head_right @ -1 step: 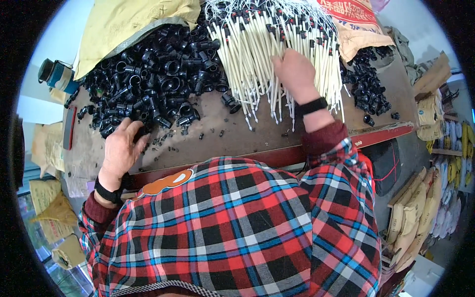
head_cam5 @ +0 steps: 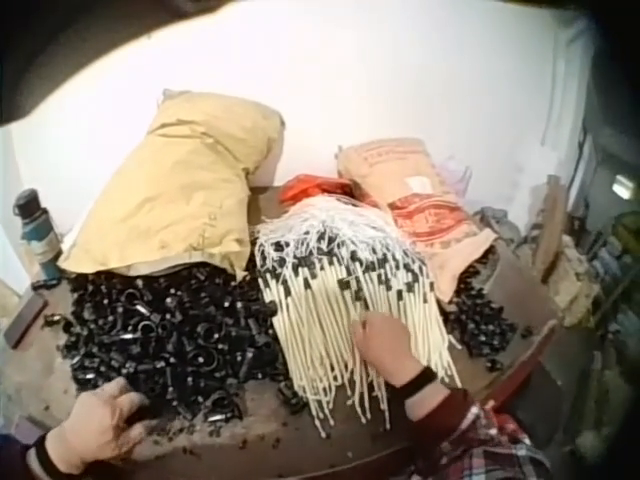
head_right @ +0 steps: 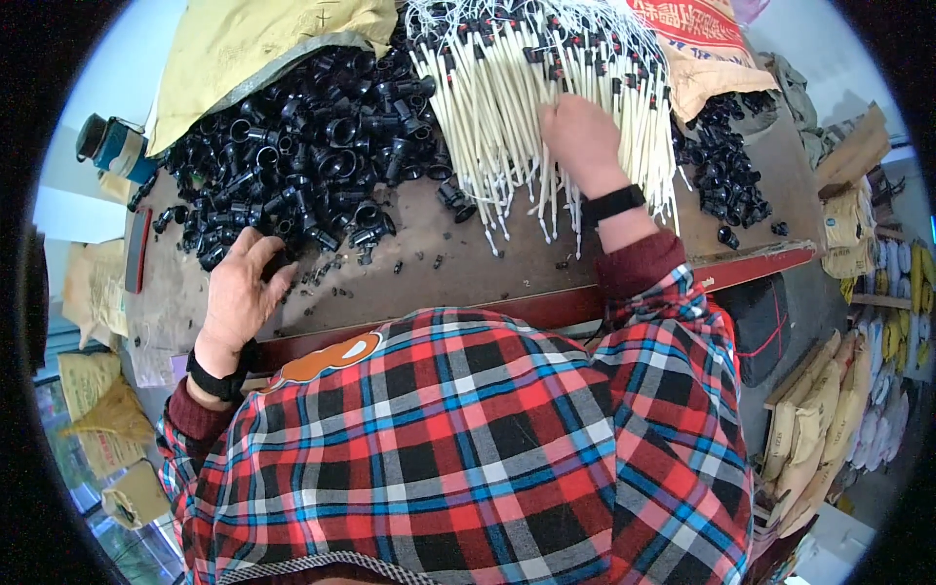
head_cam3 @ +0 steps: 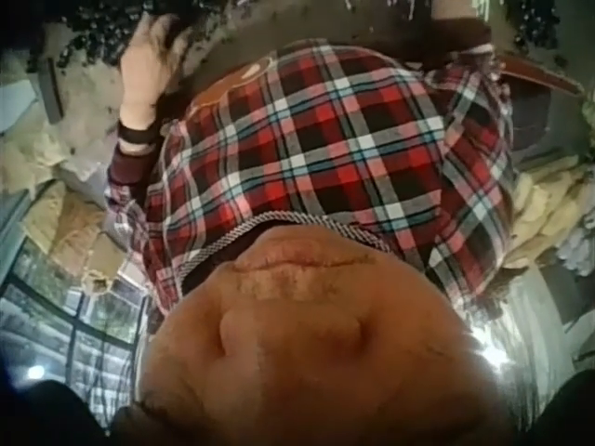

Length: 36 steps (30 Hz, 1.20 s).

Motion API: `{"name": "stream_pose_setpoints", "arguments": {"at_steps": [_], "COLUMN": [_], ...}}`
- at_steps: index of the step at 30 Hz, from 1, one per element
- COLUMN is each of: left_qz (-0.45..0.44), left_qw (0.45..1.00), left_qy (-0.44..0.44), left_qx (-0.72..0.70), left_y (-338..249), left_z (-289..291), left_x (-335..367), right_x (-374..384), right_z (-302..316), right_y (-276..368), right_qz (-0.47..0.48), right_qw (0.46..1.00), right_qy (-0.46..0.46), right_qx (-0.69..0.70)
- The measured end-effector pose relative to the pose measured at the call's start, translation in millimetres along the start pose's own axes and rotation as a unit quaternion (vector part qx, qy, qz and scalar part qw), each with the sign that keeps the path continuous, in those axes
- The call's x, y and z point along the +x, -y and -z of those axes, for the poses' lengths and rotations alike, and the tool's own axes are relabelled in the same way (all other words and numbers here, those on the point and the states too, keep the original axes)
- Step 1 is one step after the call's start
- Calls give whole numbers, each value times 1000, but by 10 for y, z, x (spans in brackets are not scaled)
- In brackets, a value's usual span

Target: Assembling small plastic components by threading wires through them at a manufacturing workbench.

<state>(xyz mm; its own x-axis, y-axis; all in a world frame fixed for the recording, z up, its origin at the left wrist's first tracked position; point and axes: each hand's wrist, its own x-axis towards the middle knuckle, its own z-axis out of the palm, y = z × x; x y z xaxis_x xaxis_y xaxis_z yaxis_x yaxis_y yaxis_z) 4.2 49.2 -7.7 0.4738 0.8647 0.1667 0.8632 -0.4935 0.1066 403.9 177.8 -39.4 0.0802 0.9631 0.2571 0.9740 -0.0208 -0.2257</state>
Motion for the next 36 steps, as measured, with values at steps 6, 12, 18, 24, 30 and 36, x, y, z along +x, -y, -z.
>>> {"name": "stream_pose_setpoints", "arguments": {"at_steps": [6,12,18,24,30,36], "left_qz": [266,270,204,214,106,73], "left_qw": [814,718,740,731,897,948], "left_qy": [70,59,58,40,25,-20], "left_qx": [-512,-639,-638,-647,-429,-310], "left_y": [-11,-63,-123,-139,-239,-31], "left_z": [67,72,48,-2,59,178], "left_x": [-134,-197,-273,-372,-208,-329], "right_x": [248,-190,-584,-690,-1056,-850], "right_z": [-91,244,65,-11,23,353], "right_y": [-49,872,1546,1590,1828,1614], "right_qz": [84,14,33,31,171,339], "right_qw": [985,593,537,549,655,817], "right_qy": [-93,283,317,313,461,275], "right_qx": [119,754,781,774,574,377]}}
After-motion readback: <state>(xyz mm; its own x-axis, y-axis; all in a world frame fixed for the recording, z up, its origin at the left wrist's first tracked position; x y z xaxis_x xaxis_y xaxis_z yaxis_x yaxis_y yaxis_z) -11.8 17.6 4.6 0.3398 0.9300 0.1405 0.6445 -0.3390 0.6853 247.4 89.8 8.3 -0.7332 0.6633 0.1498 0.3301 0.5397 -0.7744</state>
